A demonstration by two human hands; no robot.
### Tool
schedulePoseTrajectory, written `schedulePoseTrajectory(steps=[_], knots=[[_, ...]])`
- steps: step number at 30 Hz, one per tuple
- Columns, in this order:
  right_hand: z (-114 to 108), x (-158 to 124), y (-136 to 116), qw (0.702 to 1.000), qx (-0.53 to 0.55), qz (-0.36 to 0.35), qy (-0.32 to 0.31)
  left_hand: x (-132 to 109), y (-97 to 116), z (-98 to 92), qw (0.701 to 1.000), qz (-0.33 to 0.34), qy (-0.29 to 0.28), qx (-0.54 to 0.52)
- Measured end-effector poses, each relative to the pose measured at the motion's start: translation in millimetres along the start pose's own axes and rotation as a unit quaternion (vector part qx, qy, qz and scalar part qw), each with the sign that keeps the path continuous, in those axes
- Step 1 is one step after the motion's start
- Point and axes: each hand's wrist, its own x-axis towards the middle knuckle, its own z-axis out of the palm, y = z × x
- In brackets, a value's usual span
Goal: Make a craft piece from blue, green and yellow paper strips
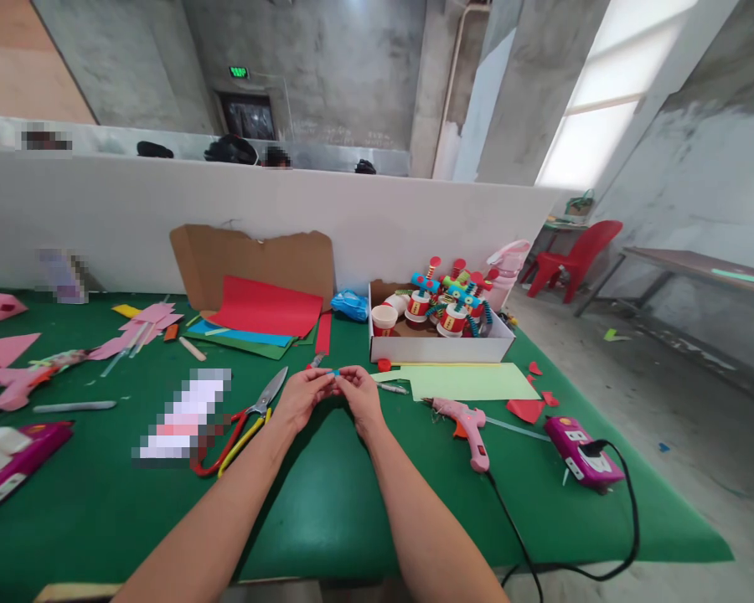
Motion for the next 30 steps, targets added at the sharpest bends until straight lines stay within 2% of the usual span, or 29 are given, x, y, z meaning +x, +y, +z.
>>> schedulePoseTrajectory(steps=[6,12,30], knots=[[-7.3,-4.6,-1.9,1.000,0.015,0.018,-0.003,-6.5,-0.6,6.4,1.000,-0.010,0.001,0.005],[-9.1,-3.8,-1.0,0.999,0.017,0.032,-0.007,-5.4,-4.3,4.8,1.000,0.002,-0.003,0.008],[-9.3,-2.5,0.7,0.999,0.024,0.024,-0.004,-5.2,-5.5,4.5,0.999,0.030,-0.010,0.011]])
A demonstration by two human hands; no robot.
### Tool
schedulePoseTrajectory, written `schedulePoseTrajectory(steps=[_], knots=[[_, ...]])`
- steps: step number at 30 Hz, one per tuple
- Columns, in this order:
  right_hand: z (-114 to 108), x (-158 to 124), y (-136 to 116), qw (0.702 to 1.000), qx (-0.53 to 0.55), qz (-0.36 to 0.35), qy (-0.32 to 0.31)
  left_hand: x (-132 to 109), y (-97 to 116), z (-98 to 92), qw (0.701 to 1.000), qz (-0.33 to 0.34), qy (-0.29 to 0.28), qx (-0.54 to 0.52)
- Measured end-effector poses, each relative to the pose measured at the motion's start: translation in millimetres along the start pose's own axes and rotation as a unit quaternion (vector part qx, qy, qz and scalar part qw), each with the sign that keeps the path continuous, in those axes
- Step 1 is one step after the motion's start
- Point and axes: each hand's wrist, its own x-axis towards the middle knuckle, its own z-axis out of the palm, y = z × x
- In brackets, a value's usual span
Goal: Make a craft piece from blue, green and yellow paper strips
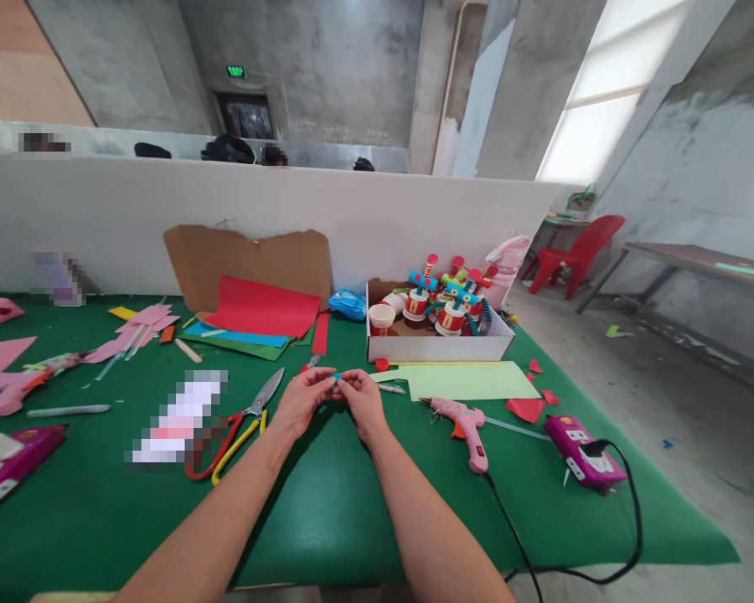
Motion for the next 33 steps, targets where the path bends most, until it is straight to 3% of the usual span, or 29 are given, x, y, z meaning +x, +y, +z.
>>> schedulePoseTrajectory(steps=[33], knots=[[-0.8,-1.5,-2.2,0.999,0.003,0.047,0.027,1.4,2.1,-4.7,0.980,0.100,0.007,0.169]])
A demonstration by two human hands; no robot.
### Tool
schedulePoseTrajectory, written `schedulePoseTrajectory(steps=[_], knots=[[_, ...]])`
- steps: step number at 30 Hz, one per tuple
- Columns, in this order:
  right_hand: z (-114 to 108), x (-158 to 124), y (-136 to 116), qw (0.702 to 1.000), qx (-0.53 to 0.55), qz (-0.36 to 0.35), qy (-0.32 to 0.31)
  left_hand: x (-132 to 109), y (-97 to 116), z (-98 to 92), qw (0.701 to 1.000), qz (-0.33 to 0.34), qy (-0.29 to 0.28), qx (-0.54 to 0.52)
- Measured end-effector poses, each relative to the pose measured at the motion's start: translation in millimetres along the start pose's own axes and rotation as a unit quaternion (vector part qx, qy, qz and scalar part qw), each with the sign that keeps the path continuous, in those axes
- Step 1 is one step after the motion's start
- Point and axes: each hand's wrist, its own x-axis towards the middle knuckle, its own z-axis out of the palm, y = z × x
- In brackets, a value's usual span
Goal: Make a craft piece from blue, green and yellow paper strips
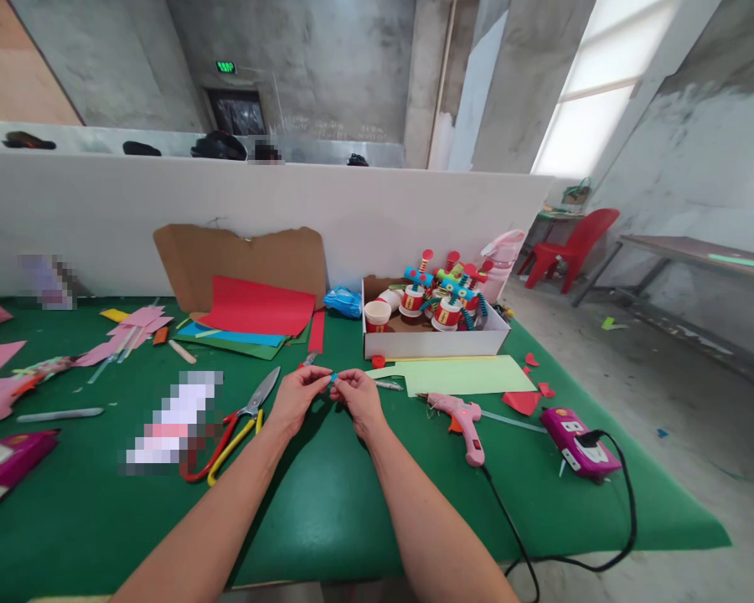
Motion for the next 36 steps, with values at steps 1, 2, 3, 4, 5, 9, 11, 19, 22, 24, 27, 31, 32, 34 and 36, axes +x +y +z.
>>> schedulePoseTrajectory(steps=[1,2,3,4,5,9,11,19,22,24,27,31,32,34,36], knots=[[0.0,0.1,-0.2,1.000,-0.001,0.001,0.001,0.5,-0.9,-0.5,1.000,0.007,-0.001,0.012],[0.0,0.2,-0.4,1.000,-0.002,0.001,0.003,1.1,-1.7,-1.0,1.000,0.016,-0.002,0.027],[0.0,0.3,-0.6,1.000,-0.003,0.001,0.005,1.6,-2.4,-1.6,0.999,0.025,-0.002,0.046],[-0.1,0.3,-0.9,1.000,-0.005,0.001,0.007,2.1,-2.8,-2.1,0.997,0.036,-0.003,0.068],[0.0,0.3,-1.2,1.000,-0.006,0.002,0.009,2.4,-3.0,-2.7,0.995,0.047,-0.004,0.091],[0.0,-0.4,-2.8,1.000,-0.010,0.006,0.013,1.9,-2.0,-4.8,0.979,0.102,-0.008,0.178],[0.0,-0.8,-3.6,1.000,-0.009,0.008,0.013,1.2,-1.4,-6.0,0.967,0.135,-0.007,0.214],[-1.4,0.3,-4.3,1.000,-0.002,0.007,0.010,-0.8,-1.5,-9.0,0.920,0.255,-0.029,0.296],[-2.3,1.0,-3.6,1.000,0.000,0.002,0.006,-1.2,-1.5,-9.5,0.910,0.275,-0.040,0.308],[-2.7,1.1,-3.3,1.000,0.003,0.000,0.003,-1.2,-1.5,-10.1,0.905,0.284,-0.050,0.311],[-3.1,1.3,-3.2,1.000,0.009,-0.001,-0.003,-1.0,-1.6,-11.1,0.897,0.301,-0.062,0.316],[-3.3,1.6,-3.2,1.000,0.017,0.000,-0.011,0.1,-2.3,-12.6,0.886,0.325,-0.069,0.322],[-3.2,1.7,-3.2,1.000,0.019,0.000,-0.012,0.5,-2.5,-13.0,0.884,0.331,-0.072,0.322],[-2.6,1.7,-3.4,1.000,0.022,0.000,-0.011,1.3,-2.9,-13.8,0.879,0.342,-0.074,0.324],[-1.8,1.1,-4.6,1.000,0.025,0.001,-0.011,1.9,-3.2,-14.4,0.876,0.349,-0.073,0.326]])
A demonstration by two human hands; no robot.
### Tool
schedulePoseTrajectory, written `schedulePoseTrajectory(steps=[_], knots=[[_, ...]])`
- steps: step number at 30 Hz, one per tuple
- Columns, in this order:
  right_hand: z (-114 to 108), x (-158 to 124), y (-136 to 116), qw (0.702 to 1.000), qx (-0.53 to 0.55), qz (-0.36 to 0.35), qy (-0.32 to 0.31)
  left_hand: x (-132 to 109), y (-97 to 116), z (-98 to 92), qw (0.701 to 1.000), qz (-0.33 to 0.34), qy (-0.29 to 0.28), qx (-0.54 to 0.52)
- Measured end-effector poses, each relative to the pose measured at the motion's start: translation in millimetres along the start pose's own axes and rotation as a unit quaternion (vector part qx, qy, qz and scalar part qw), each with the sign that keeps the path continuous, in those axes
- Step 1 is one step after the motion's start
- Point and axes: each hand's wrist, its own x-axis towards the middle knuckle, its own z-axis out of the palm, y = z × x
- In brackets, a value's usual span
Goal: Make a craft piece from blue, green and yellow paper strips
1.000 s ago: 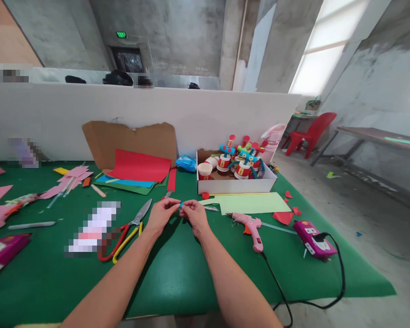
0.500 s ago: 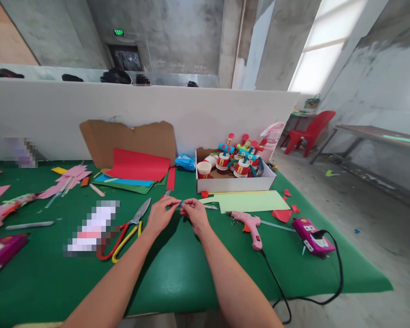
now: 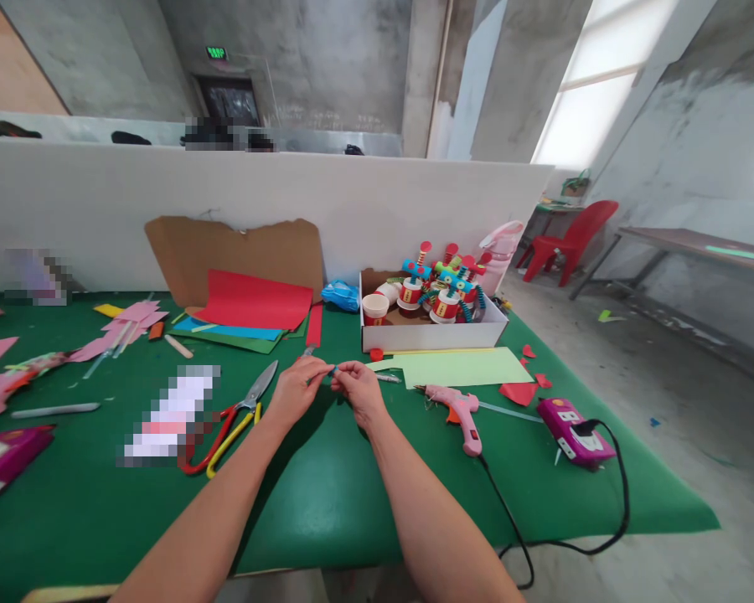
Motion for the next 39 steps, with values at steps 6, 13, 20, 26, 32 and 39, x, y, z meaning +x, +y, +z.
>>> schedulePoseTrajectory(steps=[6,13,20,26,32,39], knots=[[2.1,-3.7,-10.3,0.998,0.038,0.043,0.002,-0.3,1.2,-0.2,1.000,-0.006,0.003,-0.015],[0.2,-4.4,-12.7,0.997,0.040,0.069,0.001,0.1,5.1,-1.1,1.000,-0.003,0.009,-0.018],[-6.0,-4.0,-12.1,0.996,0.041,0.078,-0.029,0.7,9.7,-1.4,0.997,-0.039,0.004,-0.059],[-7.4,-2.0,-11.9,0.998,0.029,0.053,-0.032,3.5,10.8,-1.1,0.982,-0.118,0.022,-0.144],[-5.9,-0.2,-8.7,0.999,0.026,0.008,-0.023,6.4,4.3,-1.1,0.928,-0.260,0.077,-0.255],[-4.9,0.9,-8.6,0.999,0.019,-0.019,0.032,2.4,8.3,-4.1,0.995,-0.051,0.036,-0.080]])
